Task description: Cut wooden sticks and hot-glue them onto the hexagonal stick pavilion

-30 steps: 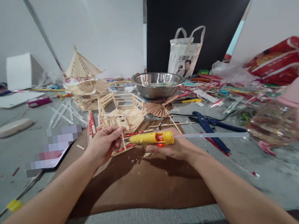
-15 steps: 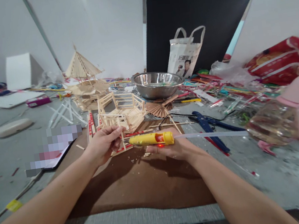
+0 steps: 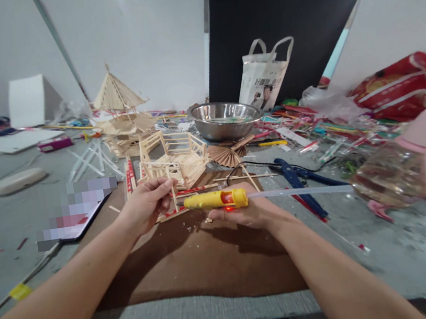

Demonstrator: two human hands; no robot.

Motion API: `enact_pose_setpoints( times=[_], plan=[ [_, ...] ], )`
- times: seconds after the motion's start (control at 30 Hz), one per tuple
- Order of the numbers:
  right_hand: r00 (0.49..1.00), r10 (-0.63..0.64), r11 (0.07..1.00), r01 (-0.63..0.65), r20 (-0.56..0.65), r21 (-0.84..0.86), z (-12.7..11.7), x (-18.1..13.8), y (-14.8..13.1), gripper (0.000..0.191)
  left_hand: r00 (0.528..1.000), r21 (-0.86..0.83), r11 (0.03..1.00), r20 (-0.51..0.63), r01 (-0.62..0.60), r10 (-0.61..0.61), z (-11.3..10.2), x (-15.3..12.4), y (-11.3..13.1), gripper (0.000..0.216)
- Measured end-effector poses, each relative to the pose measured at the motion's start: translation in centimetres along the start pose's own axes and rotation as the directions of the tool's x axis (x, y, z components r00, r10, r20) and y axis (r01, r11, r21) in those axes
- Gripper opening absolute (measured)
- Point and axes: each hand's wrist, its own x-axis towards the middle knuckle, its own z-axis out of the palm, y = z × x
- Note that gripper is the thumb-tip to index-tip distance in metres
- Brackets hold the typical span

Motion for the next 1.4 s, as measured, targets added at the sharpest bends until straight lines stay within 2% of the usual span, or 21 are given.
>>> enact_pose_setpoints(
  times=[0.37, 0.87, 0.97, 1.03, 1.2, 1.27, 1.33, 1.37, 1.4],
  plan=[
    [1.0, 0.006, 0.997, -0.008, -0.03, -0.083, 0.0, 0.0, 0.0, 0.018, 1.0, -0.012, 1.0, -0.004, -0.002, 0.002, -0.2, 0.2, -0.1, 0.024],
    [0.999, 0.035, 0.999, -0.035, -0.002, -0.005, 0.2, -0.5, -0.4, 0.026, 1.0, -0.011, 1.0, -0.001, -0.024, 0.024, -0.5, 0.5, -0.3, 0.024],
    [0.989, 0.112, 0.994, -0.112, -0.095, 0.012, -0.6, -0.4, 0.1, 0.029, 0.999, -0.037, 0.998, -0.014, -0.045, 0.044, -0.5, 0.4, -0.1, 0.025],
    [0.957, 0.173, 0.985, -0.168, -0.232, 0.039, -1.7, -0.2, 0.6, 0.032, 0.998, -0.059, 0.996, -0.022, -0.064, 0.063, -0.5, 0.4, 0.0, 0.025],
    [0.825, 0.257, 0.965, -0.192, -0.503, 0.178, -5.7, 1.0, 1.5, 0.041, 0.998, -0.05, 0.997, -0.009, -0.06, 0.059, -0.5, 0.3, 0.0, 0.024],
    [0.756, 0.346, 0.938, -0.258, -0.556, 0.233, -7.3, 2.0, 1.8, 0.04, 0.999, -0.046, 0.997, -0.006, -0.054, 0.054, -0.5, 0.3, 0.0, 0.024],
    [0.695, 0.452, 0.892, -0.347, -0.559, 0.289, -8.7, 3.4, 2.4, 0.037, 0.999, -0.055, 0.997, -0.008, -0.049, 0.049, -0.5, 0.3, 0.1, 0.023],
    [0.69, 0.485, 0.875, -0.377, -0.538, 0.305, -9.2, 4.2, 2.8, 0.035, 0.999, -0.064, 0.997, -0.007, -0.05, 0.049, -0.5, 0.3, 0.1, 0.023],
    [0.709, 0.503, 0.864, -0.389, -0.494, 0.32, -9.7, 5.0, 3.2, 0.032, 0.999, -0.075, 0.996, -0.006, -0.053, 0.053, -0.5, 0.3, 0.1, 0.022]
  ],
)
